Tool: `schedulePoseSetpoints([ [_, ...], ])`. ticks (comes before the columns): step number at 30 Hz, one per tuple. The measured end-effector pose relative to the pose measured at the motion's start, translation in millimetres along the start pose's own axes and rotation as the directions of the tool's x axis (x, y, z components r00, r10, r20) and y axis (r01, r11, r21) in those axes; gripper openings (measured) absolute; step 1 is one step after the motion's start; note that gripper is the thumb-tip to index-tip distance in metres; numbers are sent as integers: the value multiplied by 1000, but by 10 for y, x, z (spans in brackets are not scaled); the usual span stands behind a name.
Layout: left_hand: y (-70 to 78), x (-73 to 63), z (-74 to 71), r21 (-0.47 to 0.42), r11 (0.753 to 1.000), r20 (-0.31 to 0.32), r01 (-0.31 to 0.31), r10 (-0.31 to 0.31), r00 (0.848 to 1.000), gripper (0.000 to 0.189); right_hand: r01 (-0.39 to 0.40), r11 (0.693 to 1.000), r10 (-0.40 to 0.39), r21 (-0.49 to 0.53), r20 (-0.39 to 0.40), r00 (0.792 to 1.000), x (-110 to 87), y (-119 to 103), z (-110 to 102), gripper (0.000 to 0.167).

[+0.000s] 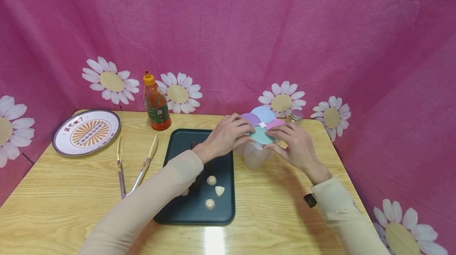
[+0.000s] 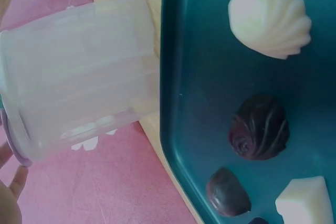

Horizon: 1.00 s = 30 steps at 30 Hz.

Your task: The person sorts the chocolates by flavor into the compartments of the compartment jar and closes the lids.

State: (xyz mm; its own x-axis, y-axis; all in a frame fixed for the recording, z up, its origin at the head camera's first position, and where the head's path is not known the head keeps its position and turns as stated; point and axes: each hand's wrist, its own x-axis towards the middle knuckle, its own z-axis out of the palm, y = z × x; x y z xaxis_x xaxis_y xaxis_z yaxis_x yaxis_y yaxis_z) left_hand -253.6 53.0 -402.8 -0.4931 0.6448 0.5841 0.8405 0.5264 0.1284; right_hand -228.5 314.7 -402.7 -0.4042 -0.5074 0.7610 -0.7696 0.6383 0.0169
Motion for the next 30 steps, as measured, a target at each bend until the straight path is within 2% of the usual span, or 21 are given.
schedulePoseSetpoints([
  [9, -5, 28, 2, -5, 999, 11, 32, -32, 999, 29, -69, 994, 72, 87, -25, 997, -48, 19, -35, 51],
  [16, 8, 86, 12, 20, 997, -6, 73, -73, 997, 22, -96, 992, 100, 86, -50, 994, -31, 58, -45, 53],
  [20, 23, 116, 26, 36, 993, -25, 108, -108, 994, 22, -100, 992, 105, 83, -60, 993, 3, 85, -51, 52],
  [25, 33, 153, 13, 41, 988, -14, 152, -152, 988, 25, -126, 990, 129, 65, -45, 991, 28, 123, -65, 53],
  [27, 31, 171, 6, 38, 986, -7, 165, -165, 986, 25, -137, 989, 140, 63, -35, 990, 35, 138, -67, 49],
  [30, 21, 194, 4, 36, 983, -4, 181, -181, 984, 25, -148, 987, 150, 62, -34, 988, 50, 159, -59, 35],
])
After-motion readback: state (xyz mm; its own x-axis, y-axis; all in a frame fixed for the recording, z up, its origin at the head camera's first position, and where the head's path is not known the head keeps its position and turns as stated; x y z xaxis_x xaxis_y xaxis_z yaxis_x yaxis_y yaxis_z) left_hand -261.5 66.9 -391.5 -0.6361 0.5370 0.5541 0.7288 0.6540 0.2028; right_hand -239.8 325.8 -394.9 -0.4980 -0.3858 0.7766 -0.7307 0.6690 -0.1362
